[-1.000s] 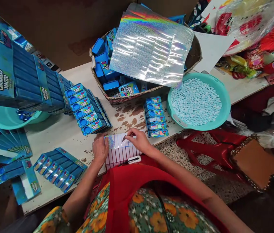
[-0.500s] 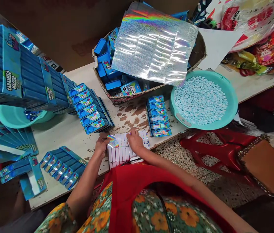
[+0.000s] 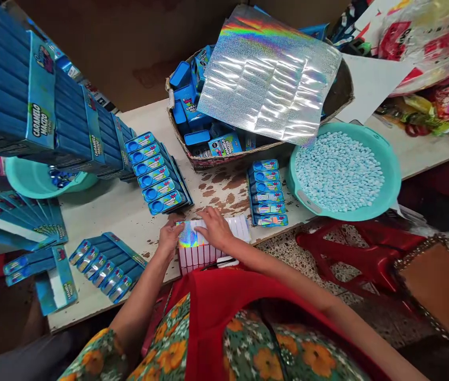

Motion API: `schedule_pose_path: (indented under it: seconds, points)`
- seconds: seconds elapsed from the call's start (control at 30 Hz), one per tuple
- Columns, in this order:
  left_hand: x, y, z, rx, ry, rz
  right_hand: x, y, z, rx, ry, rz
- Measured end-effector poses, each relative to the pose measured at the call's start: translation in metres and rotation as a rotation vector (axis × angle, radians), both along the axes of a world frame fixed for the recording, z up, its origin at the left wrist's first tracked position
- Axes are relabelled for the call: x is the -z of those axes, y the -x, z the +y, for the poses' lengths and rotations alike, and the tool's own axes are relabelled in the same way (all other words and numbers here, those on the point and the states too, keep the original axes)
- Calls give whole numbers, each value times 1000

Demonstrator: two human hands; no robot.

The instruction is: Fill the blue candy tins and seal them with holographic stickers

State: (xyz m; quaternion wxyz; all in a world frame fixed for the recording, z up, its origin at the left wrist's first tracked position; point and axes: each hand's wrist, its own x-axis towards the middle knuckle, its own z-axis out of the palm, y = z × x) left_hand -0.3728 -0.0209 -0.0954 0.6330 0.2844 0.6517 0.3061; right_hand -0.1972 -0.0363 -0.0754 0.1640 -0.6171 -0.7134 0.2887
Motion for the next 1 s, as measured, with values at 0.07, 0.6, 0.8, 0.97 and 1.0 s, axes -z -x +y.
schedule_pose_path:
  seconds: [0.07,0.6,0.8,0.97,1.0]
  points:
    - [-4,-1,-1,38,-31,20,-3,13,0,-54,5,-26]
    - [8,6,2,202,-100,391,-24,18,-17,-234,72,267]
    - [-37,-18,-5,426,-488,650,-55,-24,-7,323,239,792]
    - [-59,-79,-1,680,-342,27,-58,-59,-12,557,240,929]
    - [-59,-92,3,708,-279,-46,-56,-66,-13,626,205,920]
